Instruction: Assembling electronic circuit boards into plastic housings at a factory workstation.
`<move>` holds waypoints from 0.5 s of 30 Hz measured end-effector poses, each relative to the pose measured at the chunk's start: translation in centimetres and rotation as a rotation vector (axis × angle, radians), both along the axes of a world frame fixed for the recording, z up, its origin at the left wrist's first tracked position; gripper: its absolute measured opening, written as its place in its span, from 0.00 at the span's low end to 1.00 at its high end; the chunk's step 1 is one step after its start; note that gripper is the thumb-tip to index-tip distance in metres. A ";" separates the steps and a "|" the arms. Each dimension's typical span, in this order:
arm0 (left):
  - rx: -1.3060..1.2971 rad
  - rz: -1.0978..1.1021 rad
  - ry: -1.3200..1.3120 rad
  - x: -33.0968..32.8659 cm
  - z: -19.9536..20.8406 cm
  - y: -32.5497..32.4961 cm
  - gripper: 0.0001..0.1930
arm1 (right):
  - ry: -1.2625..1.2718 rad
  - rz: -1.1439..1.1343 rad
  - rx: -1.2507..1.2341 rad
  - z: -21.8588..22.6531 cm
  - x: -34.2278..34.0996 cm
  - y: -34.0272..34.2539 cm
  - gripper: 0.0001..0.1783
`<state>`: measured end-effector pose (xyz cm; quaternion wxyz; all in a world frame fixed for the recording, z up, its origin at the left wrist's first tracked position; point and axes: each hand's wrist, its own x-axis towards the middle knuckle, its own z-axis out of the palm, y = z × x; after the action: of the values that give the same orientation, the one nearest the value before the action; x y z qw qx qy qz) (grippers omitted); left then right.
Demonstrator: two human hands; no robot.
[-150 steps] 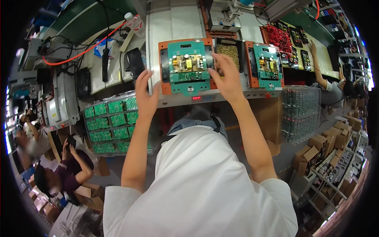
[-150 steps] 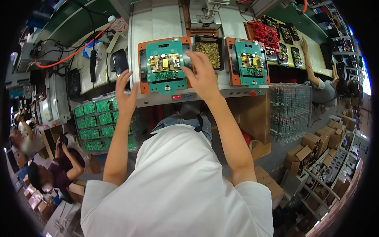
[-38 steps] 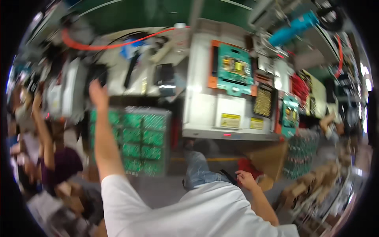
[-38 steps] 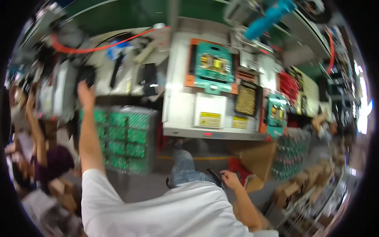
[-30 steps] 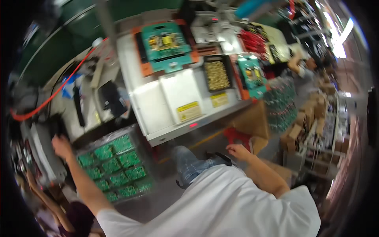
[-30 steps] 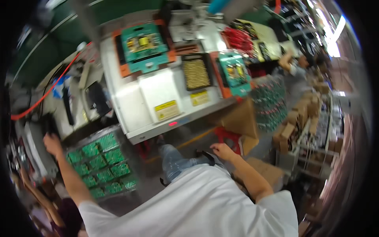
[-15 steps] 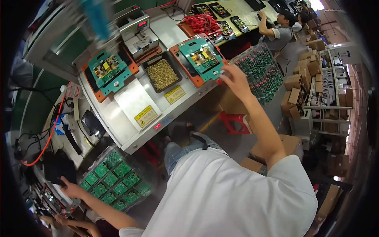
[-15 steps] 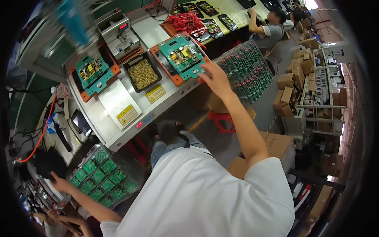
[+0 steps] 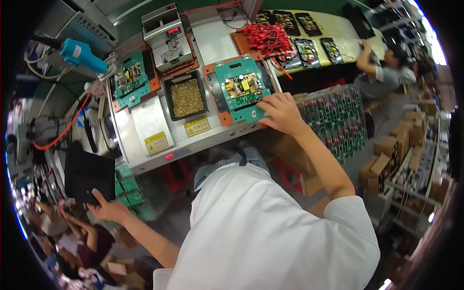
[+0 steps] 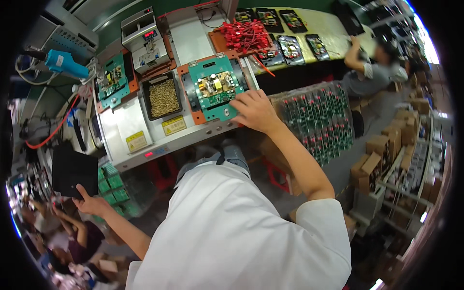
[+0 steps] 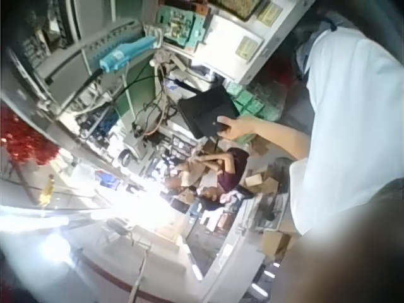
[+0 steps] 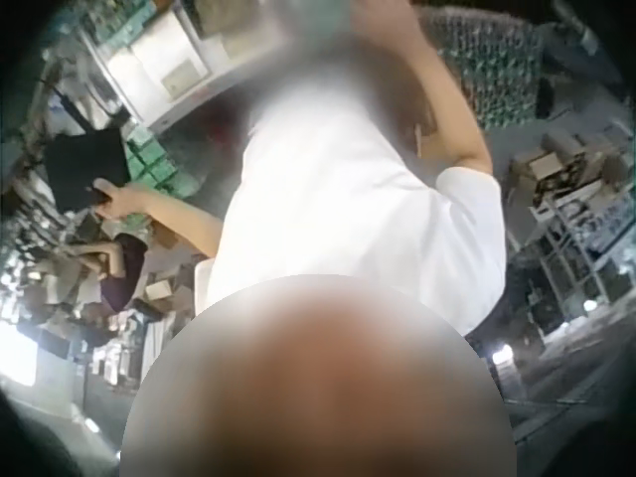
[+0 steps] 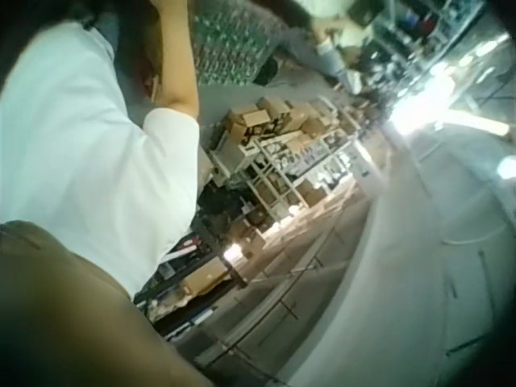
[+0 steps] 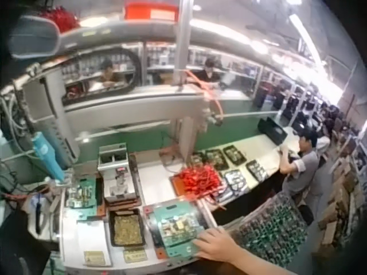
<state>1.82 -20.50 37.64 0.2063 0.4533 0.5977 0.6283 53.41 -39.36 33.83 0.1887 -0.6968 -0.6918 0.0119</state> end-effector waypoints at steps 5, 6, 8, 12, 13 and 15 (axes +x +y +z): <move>0.110 0.054 -0.114 5.2 1.4 -6.4 0.17 | 0.041 0.253 0.540 4.5 4.3 8.7 0.15; 0.086 0.045 -0.076 5.4 1.2 -7.7 0.17 | 0.175 0.193 0.501 5.4 4.9 11.5 0.14; 0.091 -0.067 -0.074 9.0 1.8 -8.9 0.18 | 0.253 0.080 0.525 5.8 6.7 17.3 0.18; -0.040 -0.122 0.056 12.9 1.5 -12.1 0.16 | 0.136 0.059 0.637 3.8 10.2 21.8 0.18; -0.034 -0.092 0.063 13.3 1.6 -13.3 0.16 | 0.170 0.136 0.551 2.3 9.9 21.3 0.16; -0.173 -0.175 0.093 14.0 1.0 -15.6 0.14 | 0.218 0.269 0.194 0.9 8.2 18.3 0.14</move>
<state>15.83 -36.10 38.60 0.2709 0.5127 0.6168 0.5323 61.62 -21.09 34.71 0.3255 -0.5713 -0.7521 0.0458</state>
